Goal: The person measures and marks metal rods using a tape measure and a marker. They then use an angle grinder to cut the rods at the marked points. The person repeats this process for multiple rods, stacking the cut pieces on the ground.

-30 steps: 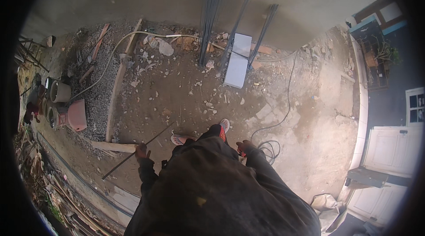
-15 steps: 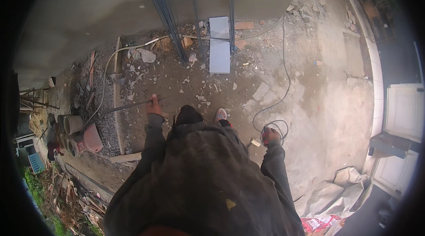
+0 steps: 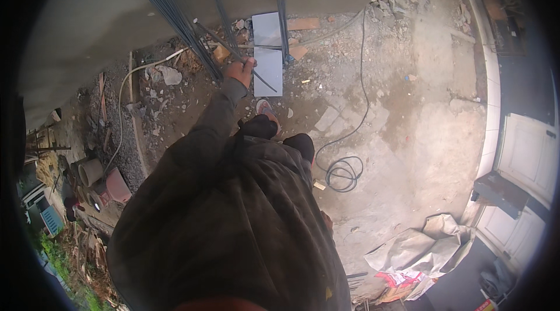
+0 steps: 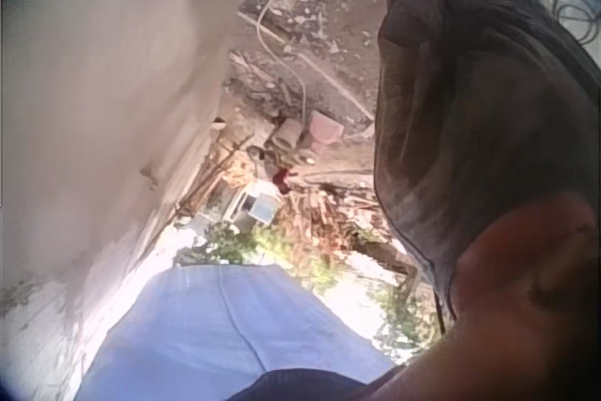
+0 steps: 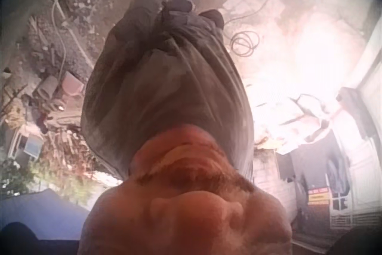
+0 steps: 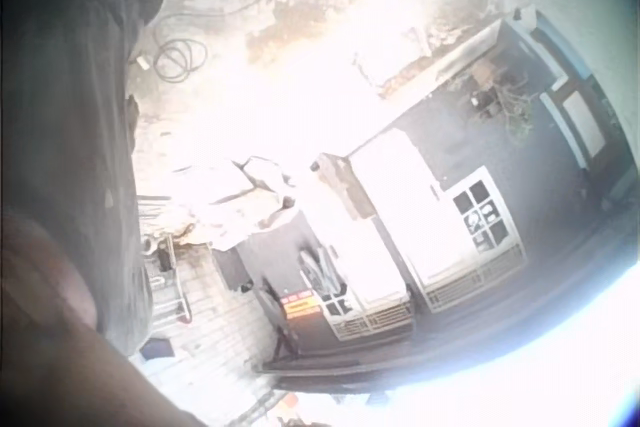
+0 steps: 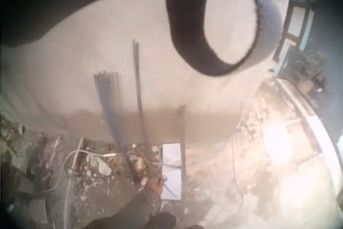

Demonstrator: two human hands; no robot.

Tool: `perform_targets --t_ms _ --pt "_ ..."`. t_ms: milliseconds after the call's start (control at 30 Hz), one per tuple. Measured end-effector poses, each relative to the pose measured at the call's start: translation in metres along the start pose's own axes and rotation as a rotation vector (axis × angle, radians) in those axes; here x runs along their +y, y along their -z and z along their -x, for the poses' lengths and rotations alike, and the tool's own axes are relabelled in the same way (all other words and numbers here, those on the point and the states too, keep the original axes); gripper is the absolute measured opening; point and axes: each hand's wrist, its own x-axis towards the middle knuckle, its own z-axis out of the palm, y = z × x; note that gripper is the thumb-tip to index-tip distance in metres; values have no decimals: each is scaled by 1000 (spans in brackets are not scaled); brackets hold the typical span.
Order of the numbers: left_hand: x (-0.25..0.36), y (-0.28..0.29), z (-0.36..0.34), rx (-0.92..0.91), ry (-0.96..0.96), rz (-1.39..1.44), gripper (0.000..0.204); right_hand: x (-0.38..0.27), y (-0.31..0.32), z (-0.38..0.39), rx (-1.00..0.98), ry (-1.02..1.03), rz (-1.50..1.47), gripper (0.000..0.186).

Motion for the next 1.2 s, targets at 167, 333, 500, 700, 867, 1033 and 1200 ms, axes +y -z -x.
perform_targets --t_ms 167,333,500,700,867,1033,1200 --pt "9 -58 -121 -57 73 -149 44 -46 1 -26 73 -48 -247 57" --pt "15 -120 -201 -6 159 -130 43 -158 17 -35 31 -96 -58 60" --pt "4 -188 -276 -36 239 -129 43 -303 62 -71 -33 -155 182 63" --pt "-87 -206 -355 326 699 51 32 -591 141 -137 58 -120 228 59" --pt "-9 -204 -450 96 847 -292 39 -752 201 -190 126 32 164 58" --pt "24 -211 -491 139 956 -123 45 -816 185 -226 5 95 386 52" --pt "43 -230 -453 299 1056 -122 51 -840 152 -223 -158 92 639 60"
